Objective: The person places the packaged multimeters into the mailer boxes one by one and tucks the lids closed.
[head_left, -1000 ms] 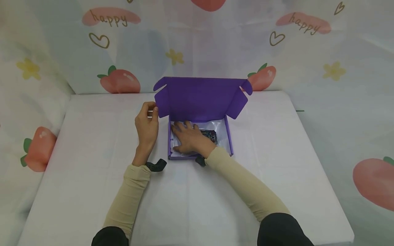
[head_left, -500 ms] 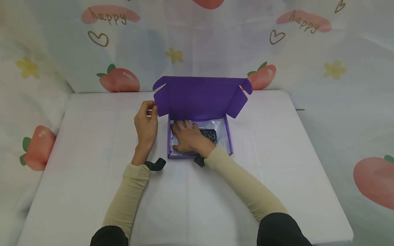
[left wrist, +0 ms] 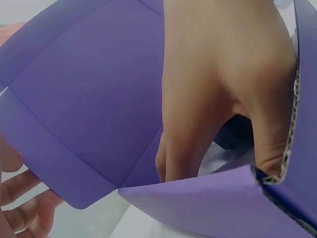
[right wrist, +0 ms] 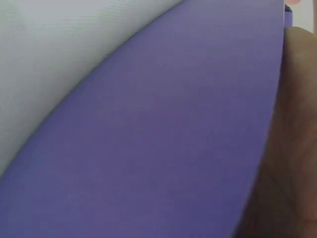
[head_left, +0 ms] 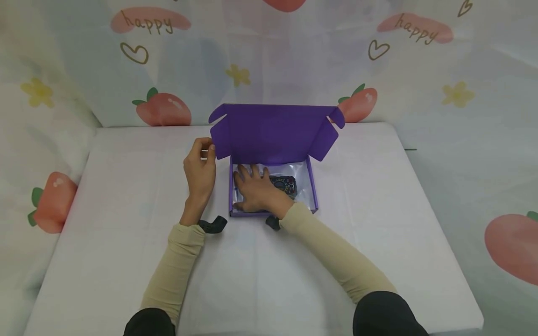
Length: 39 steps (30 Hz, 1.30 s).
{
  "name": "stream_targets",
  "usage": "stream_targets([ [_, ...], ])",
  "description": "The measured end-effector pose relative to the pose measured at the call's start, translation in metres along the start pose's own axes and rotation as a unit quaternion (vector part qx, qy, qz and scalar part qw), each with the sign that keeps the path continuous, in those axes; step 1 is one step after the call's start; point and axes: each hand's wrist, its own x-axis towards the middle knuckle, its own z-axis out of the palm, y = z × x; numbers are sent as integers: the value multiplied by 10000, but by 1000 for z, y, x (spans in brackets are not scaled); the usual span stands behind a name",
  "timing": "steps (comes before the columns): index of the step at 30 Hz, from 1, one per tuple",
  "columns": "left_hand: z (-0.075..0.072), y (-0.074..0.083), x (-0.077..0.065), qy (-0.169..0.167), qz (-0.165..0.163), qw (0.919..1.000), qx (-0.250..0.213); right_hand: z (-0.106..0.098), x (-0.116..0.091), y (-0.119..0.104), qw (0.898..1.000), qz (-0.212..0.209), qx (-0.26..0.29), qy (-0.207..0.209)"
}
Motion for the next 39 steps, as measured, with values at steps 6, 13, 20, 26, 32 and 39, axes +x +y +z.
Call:
stream_targets([
  [6,-2,-1,-1,44,-48,10000,-4,5,-5,4,9996,-83,206,195],
  [13,0,-1,-1,14,-47,9999,-92,5,-27,9,9949,452,582,694],
  [20,-2,1,-1,46,-44,10000,-65,7,-52,8,9708,1625,1208,1290],
  [26,-2,0,0,42,-12,10000,-71,14,-60,12,9384,2481,1504,1875],
  [32,-2,-1,1,67,25,9999,-87,23,-57,23,9286,2725,1609,1939],
  [39,-1,-2,1,1,54,9999,-109,25,-56,33,9220,2726,1798,2079],
])
